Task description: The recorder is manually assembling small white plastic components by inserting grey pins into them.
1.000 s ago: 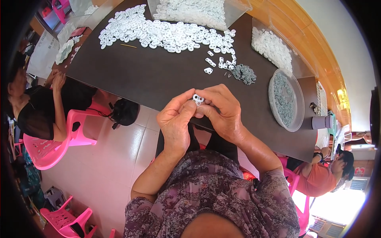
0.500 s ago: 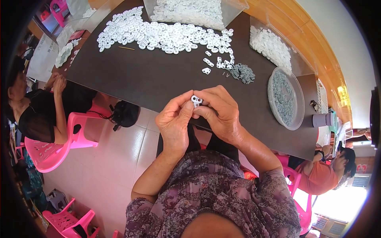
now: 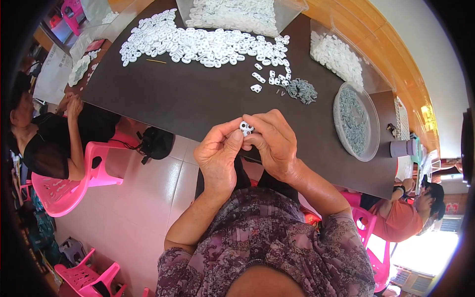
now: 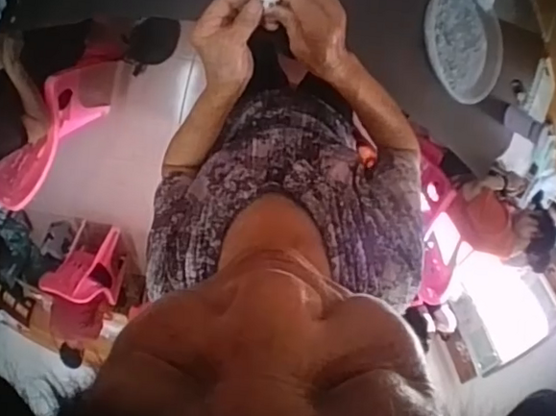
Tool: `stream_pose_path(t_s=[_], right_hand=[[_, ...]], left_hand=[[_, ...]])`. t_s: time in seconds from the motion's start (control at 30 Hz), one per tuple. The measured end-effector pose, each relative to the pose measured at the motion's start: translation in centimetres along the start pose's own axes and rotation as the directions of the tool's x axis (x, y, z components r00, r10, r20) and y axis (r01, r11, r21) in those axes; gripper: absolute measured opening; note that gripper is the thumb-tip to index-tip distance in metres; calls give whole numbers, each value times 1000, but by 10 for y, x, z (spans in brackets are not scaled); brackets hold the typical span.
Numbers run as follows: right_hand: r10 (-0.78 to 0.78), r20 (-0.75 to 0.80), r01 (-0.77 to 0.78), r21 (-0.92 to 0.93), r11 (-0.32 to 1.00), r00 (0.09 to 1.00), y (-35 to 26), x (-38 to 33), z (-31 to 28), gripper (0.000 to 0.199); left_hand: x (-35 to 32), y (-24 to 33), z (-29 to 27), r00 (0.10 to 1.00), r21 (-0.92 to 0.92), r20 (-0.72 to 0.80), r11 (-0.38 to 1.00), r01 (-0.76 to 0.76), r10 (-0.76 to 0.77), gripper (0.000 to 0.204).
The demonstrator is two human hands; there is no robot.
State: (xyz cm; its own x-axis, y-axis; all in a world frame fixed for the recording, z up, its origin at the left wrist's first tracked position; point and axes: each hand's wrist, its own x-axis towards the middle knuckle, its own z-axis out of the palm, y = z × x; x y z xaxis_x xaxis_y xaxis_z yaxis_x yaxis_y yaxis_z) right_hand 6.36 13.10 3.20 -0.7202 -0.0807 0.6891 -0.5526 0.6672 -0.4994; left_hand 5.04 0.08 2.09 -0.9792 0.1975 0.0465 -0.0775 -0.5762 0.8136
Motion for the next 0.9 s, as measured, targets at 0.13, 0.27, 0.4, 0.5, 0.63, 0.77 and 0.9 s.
stream_pose_path(t_s=[0.13, 0.27, 0.4, 0.5, 0.63, 0.77, 0.9], right_hand=[[-56, -20, 56, -4, 998, 998, 3, -2, 1, 40], [-66, -21, 66, -3, 998, 998, 3, -3, 0, 41], [-65, -23, 65, -11, 998, 998, 3, -5, 0, 40], [7, -13, -7, 12, 1000, 1000, -1, -6, 0, 38], [113, 22, -115, 71, 991, 993, -7, -5, -2, 36], [177, 15, -177, 113, 978, 984, -11, -4, 0, 35], [256, 32, -258, 161, 953, 966, -13, -6, 1, 34]], left_hand=[[-2, -3, 0, 1000, -18, 11, 1000, -15, 16, 20], [-3, -5, -1, 1000, -1, 21, 1000, -24, 24, 20], [-2, -9, -2, 999, -1, 32, 1000, -27, 27, 21], [-2, -8, -2, 999, -7, 34, 1000, -20, 20, 20], [-2, -5, 0, 1000, -15, 17, 1000, -24, 24, 20], [-3, -4, 0, 999, -20, 16, 999, -35, 35, 20], [-4, -1, 0, 999, -4, -14, 999, -33, 33, 21]])
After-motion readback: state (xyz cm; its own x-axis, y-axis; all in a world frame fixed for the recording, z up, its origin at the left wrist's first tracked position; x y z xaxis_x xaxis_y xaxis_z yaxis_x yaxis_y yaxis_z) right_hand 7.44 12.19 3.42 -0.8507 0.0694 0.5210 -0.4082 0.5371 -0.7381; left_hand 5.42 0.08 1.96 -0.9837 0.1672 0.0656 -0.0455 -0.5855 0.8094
